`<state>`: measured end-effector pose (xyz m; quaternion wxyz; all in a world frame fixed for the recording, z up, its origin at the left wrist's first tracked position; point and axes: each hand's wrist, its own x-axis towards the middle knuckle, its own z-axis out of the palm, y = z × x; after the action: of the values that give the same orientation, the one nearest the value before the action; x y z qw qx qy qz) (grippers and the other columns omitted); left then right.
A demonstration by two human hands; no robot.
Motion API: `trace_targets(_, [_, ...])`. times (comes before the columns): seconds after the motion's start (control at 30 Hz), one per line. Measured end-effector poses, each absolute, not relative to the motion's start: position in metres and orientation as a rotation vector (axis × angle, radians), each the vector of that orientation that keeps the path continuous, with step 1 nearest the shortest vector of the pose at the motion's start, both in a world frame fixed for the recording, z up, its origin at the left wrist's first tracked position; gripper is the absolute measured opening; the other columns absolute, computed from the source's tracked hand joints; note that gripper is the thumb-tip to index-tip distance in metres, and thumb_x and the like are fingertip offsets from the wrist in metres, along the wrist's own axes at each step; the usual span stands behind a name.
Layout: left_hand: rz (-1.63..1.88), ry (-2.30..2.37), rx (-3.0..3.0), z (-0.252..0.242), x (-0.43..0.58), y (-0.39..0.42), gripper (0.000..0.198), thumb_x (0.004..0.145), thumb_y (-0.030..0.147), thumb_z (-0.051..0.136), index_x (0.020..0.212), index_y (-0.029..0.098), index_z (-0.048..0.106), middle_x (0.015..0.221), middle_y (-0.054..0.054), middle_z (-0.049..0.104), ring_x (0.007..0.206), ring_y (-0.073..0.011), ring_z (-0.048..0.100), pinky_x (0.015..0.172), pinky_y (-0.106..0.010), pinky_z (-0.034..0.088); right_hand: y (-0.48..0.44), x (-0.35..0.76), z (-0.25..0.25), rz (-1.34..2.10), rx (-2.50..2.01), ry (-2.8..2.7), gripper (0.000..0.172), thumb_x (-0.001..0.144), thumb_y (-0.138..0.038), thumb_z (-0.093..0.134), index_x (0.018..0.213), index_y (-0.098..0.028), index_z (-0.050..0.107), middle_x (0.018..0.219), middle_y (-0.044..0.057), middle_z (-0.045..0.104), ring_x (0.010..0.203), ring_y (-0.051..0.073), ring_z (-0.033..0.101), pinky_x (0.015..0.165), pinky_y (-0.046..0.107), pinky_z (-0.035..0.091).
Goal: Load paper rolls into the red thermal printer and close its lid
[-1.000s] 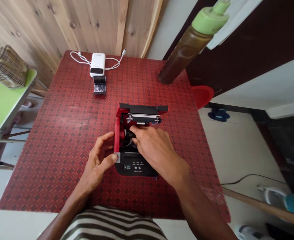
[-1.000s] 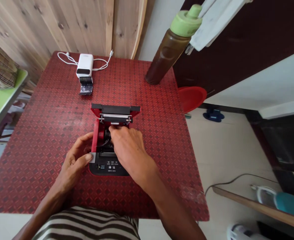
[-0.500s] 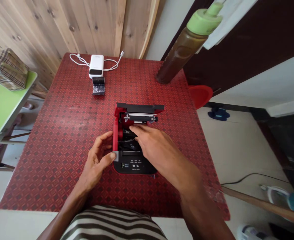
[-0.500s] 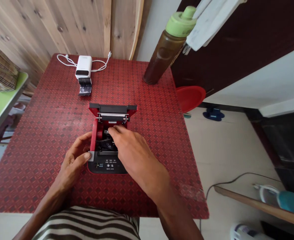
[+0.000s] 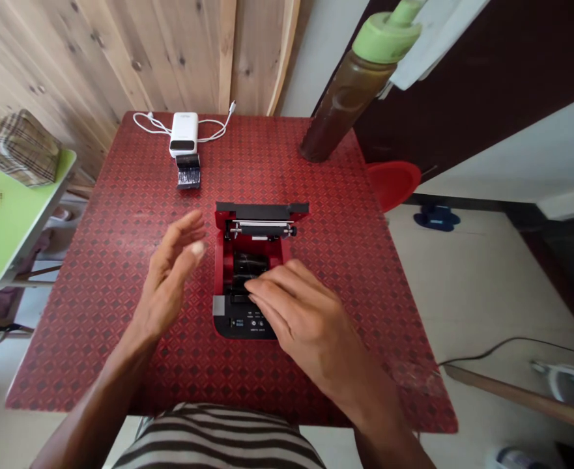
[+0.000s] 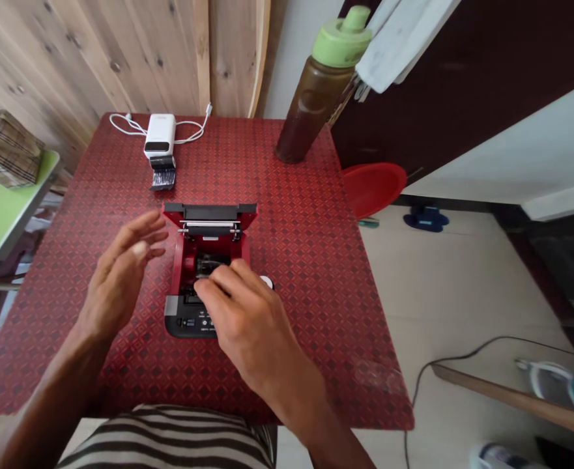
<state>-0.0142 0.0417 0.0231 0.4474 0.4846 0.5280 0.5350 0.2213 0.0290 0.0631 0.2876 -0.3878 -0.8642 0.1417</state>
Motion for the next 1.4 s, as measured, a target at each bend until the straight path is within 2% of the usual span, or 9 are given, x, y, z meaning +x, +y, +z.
trace_targets(0.23, [1.477, 1.191, 1.264, 0.046, 0.005, 0.071, 0.040, 0.113, 0.064, 0.065, 0.123, 0.032, 0.087, 0.137, -0.006, 0.081, 0.138, -0.0298, 0.069, 0.117, -0.045, 0.056, -0.005, 0.217, 0.063, -0.001, -0.982, -2.187, 0.026, 0.113, -0.003, 0.058, 0.109, -0.005, 0.083, 0.094, 0.012, 0.082, 0.079, 0.021, 0.068, 0.072, 0.037, 0.059])
trace_targets(0.4, [1.423, 1.283, 1.216, 0.043, 0.010, 0.040, 0.015, 0.098, 0.040, 0.092, 0.096, 0.027, 0.084, 0.146, -0.006, 0.077, 0.155, -0.0321, 0.061, 0.129, -0.046, 0.048, -0.012, 0.215, 0.052, -0.022, -0.954, -2.194, 0.025, 0.114, -0.003, 0.057, 0.114, -0.002, 0.082, 0.097, 0.015, 0.085, 0.079, 0.022, 0.073, 0.071, 0.036, 0.062])
trace_targets(0.47, [1.395, 1.274, 1.116, 0.037, 0.014, 0.027, 0.022, 0.095, 0.038, 0.094, 0.112, 0.030, 0.084, 0.157, -0.006, 0.071, 0.156, -0.0326, 0.060, 0.127, -0.047, 0.051, -0.014, 0.217, 0.047, -0.029, -0.966, -2.197, 0.024, 0.113, -0.002, 0.058, 0.116, -0.002, 0.081, 0.100, 0.015, 0.086, 0.083, 0.023, 0.075, 0.074, 0.036, 0.063])
trace_targets(0.53, [1.357, 1.223, 0.981, 0.031, 0.019, 0.016, 0.047, 0.094, 0.037, 0.093, 0.138, 0.036, 0.077, 0.162, -0.006, 0.068, 0.156, -0.0327, 0.061, 0.129, -0.051, 0.051, -0.015, 0.219, 0.043, -0.027, -0.986, -2.186, 0.021, 0.111, -0.002, 0.061, 0.121, -0.005, 0.080, 0.105, 0.014, 0.088, 0.086, 0.023, 0.077, 0.078, 0.037, 0.064])
trace_targets(0.63, [1.263, 1.193, 0.811, 0.023, 0.024, 0.007, 0.068, 0.094, 0.037, 0.089, 0.158, 0.037, 0.064, 0.176, -0.007, 0.057, 0.168, -0.0367, 0.048, 0.138, -0.060, 0.041, -0.015, 0.222, 0.039, 0.013, -1.025, -2.158, 0.027, 0.107, -0.002, 0.071, 0.132, -0.009, 0.077, 0.117, 0.014, 0.089, 0.090, 0.022, 0.079, 0.084, 0.037, 0.064])
trace_targets(0.77, [1.194, 1.197, 0.716, 0.021, 0.024, 0.004, 0.075, 0.092, 0.037, 0.088, 0.161, 0.034, 0.061, 0.186, -0.006, 0.046, 0.177, -0.0399, 0.033, 0.143, -0.063, 0.031, -0.012, 0.226, 0.041, 0.066, -1.090, -2.096, 0.034, 0.109, -0.007, 0.073, 0.142, -0.008, 0.071, 0.132, 0.019, 0.087, 0.104, 0.022, 0.081, 0.094, 0.036, 0.063])
trace_targets(1.0, [1.181, 1.175, 0.657, 0.023, 0.022, 0.007, 0.073, 0.089, 0.034, 0.089, 0.157, 0.031, 0.065, 0.173, -0.007, 0.061, 0.168, -0.0399, 0.048, 0.138, -0.059, 0.041, -0.008, 0.230, 0.042, 0.025, -1.256, -2.130, 0.030, 0.117, -0.022, 0.065, 0.143, -0.010, 0.069, 0.119, 0.014, 0.090, 0.120, 0.029, 0.080, 0.106, 0.044, 0.055])
trace_targets(1.27, [1.172, 1.177, 0.705, 0.017, 0.019, 0.007, 0.073, 0.089, 0.036, 0.091, 0.157, 0.032, 0.066, 0.169, -0.007, 0.066, 0.157, -0.0387, 0.061, 0.124, -0.053, 0.055, -0.011, 0.227, 0.037, 0.053, -1.280, -2.133, 0.033, 0.116, -0.025, 0.066, 0.147, -0.013, 0.067, 0.126, 0.013, 0.090, 0.127, 0.030, 0.080, 0.108, 0.045, 0.053])
trace_targets(1.4, [1.171, 1.166, 0.777, 0.012, 0.015, -0.002, 0.069, 0.096, 0.041, 0.089, 0.160, 0.033, 0.066, 0.171, -0.007, 0.064, 0.159, -0.0384, 0.059, 0.125, -0.053, 0.054, -0.018, 0.229, 0.034, 0.030, -1.279, -2.076, 0.035, 0.114, -0.023, 0.068, 0.148, -0.013, 0.068, 0.133, 0.015, 0.088, 0.133, 0.031, 0.077, 0.112, 0.045, 0.055])
